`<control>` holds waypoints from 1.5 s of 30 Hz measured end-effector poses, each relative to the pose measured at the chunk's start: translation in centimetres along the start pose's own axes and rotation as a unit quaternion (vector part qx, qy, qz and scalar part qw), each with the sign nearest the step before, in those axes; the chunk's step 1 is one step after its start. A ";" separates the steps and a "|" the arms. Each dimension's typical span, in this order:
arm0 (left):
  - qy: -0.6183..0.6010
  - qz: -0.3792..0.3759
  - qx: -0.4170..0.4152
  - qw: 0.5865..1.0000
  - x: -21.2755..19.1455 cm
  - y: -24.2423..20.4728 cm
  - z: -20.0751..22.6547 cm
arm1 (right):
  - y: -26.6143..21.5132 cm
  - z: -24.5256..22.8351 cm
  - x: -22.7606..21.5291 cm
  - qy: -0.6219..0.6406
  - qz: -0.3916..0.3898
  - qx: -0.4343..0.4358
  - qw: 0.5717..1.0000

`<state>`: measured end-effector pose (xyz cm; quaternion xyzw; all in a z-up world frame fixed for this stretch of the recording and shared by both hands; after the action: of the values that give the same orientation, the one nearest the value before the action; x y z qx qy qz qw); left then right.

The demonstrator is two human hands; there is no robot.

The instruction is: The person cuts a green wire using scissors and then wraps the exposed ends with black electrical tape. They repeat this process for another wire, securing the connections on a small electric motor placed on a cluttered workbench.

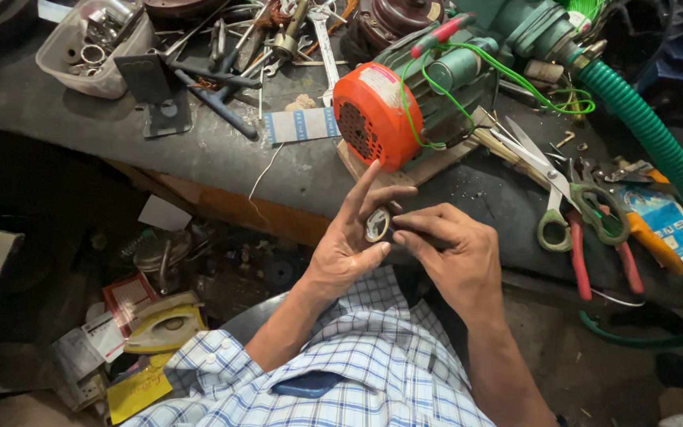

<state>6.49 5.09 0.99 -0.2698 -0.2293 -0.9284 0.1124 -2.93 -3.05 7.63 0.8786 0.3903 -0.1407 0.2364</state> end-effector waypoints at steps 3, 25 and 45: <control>0.001 -0.001 -0.004 1.000 0.2 0.0 -0.2 | 0.2 0.5 -0.1 0.002 0.009 0.014 1.000; 0.013 0.022 -0.012 1.000 -0.6 0.1 -1.0 | 0.5 1.1 0.1 -0.032 -0.009 0.042 0.999; -0.013 0.028 -0.023 0.999 -0.6 0.1 -0.8 | 0.2 -1.8 0.2 -0.094 -0.022 -0.058 0.994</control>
<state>6.61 4.71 0.12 -0.2910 -0.2020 -0.9262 0.1293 -2.52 -2.13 9.11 0.8375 0.3933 -0.2047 0.3195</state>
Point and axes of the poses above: each hand's wrist, its own y-axis towards the middle knuckle, its own x-axis out of the palm, z = x × y, the point moved 10 cm from there along y, towards the middle knuckle
